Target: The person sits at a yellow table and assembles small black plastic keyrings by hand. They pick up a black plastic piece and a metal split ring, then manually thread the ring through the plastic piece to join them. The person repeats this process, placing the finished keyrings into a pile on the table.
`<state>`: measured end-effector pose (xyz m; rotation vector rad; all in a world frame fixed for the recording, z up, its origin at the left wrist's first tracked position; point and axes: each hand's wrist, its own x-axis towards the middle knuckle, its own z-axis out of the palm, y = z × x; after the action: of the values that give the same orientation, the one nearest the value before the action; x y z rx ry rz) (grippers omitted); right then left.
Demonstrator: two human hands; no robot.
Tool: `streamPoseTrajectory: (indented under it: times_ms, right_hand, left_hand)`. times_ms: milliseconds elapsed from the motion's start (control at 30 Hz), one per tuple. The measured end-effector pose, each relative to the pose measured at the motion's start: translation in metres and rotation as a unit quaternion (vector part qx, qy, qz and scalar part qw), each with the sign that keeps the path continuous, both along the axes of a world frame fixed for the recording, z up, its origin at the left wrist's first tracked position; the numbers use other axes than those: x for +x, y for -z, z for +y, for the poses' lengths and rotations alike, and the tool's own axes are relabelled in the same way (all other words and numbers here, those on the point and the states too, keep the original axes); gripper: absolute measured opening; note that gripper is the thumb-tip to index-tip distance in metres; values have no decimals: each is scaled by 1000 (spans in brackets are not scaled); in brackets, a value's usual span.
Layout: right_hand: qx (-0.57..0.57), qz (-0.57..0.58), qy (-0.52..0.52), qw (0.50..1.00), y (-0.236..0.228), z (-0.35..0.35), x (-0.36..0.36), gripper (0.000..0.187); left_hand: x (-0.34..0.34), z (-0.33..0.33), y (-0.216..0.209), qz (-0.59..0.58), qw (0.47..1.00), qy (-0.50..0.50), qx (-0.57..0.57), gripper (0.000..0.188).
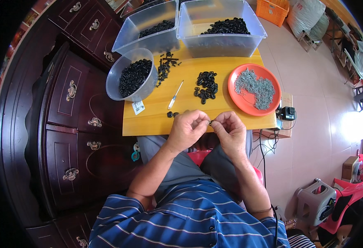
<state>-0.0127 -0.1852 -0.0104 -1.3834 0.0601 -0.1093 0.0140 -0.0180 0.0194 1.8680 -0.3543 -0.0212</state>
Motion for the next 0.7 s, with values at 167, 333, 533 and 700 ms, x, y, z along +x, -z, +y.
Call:
streamPoseTrajectory:
  times_ms: [167,333,533,700]
  right_hand:
    - [0,-1,5,1000,-1,-2,1,9]
    - [25,-10,26,999,-8,-4,4,9]
    - [37,2,13,999,-5,-4,4,8]
    - [26,6,12,1000,-1,-5,4,9]
  left_hand:
    - [4,5,6,14,999,7,-32,4]
    - [32,23,18,-4,997,-70,26,9]
    - [74,25,48,-78,990,-68,92,14]
    - [80,3,40,-151,964,-50,215,20]
